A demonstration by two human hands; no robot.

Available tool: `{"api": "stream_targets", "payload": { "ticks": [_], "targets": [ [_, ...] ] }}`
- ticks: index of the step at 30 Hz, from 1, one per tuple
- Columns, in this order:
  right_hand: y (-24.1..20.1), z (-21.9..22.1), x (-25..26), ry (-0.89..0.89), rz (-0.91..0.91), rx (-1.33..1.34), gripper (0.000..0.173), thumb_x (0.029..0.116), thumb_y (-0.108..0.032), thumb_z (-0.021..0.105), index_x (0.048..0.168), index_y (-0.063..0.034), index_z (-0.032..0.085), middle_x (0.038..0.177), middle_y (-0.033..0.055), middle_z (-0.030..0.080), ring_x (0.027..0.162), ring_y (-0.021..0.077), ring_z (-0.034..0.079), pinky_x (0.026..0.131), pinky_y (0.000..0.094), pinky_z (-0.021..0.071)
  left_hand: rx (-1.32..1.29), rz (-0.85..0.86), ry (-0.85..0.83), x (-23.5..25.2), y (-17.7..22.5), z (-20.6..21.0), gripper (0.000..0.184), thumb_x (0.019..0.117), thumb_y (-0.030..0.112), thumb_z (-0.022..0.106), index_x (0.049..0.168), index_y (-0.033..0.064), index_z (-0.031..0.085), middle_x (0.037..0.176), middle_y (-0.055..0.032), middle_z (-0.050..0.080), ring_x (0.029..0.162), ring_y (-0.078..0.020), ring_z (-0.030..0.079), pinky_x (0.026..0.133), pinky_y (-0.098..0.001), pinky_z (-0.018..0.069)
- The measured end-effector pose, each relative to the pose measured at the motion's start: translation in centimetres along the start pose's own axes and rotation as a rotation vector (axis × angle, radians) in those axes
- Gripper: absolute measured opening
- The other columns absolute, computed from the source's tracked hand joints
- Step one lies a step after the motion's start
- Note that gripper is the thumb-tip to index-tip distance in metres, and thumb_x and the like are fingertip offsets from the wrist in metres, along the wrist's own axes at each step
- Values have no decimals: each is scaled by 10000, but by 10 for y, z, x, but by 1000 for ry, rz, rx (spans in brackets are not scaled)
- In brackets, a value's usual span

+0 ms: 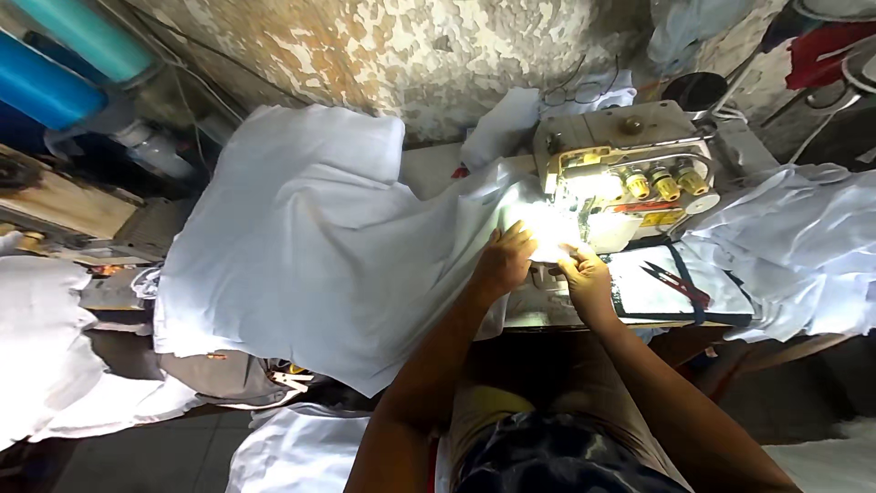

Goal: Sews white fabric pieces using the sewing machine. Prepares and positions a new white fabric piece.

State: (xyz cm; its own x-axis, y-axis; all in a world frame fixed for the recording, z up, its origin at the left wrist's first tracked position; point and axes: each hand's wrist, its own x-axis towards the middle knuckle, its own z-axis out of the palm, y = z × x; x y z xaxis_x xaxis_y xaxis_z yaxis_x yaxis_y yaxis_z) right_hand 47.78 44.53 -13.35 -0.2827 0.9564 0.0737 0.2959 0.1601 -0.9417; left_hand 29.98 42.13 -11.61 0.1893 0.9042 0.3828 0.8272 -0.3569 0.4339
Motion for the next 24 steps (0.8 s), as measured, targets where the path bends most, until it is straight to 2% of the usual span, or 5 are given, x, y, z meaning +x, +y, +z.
{"api": "stream_targets", "payload": {
  "ticks": [6,14,17,20,24],
  "targets": [
    [-16,-3,9,-27,-11,-374,343,1101,-241,474,1309,-33,650,952,189,745,855,417,707,753,661,500,-58,-68,-23,22,-11,-7,266,938,-55,561,1160,-102,701,1391,-223,619,1402,-394,494,1156,-539,383],
    [11,-20,2,-36,-112,-257,347,1056,-181,570,1379,-61,607,971,171,747,819,346,724,783,602,554,-76,-191,-53,46,-30,-9,398,990,2,524,1370,35,637,1487,-172,553,1476,-383,391,1213,-487,320],
    [27,-49,-5,53,-106,-395,346,1047,-190,572,1363,-63,634,1108,218,727,995,425,705,865,662,513,-44,-271,-125,49,-29,-11,421,1029,114,522,1445,67,571,1590,-148,433,1532,-371,280,1228,-492,282],
    [49,-93,-4,35,6,-679,353,1040,-190,561,1333,-14,650,1362,266,609,1301,500,529,1038,711,382,-52,-363,-164,47,-24,-10,614,1001,308,642,1524,48,455,1660,-166,293,1559,-372,190,1233,-501,267],
    [69,-121,-6,33,119,-842,342,1052,-153,538,1336,5,645,1389,281,581,1332,516,484,1036,721,344,-37,-460,-225,39,-8,-13,900,929,468,716,1591,23,299,1701,-186,132,1546,-363,240,1180,-483,364]
  ]
}}
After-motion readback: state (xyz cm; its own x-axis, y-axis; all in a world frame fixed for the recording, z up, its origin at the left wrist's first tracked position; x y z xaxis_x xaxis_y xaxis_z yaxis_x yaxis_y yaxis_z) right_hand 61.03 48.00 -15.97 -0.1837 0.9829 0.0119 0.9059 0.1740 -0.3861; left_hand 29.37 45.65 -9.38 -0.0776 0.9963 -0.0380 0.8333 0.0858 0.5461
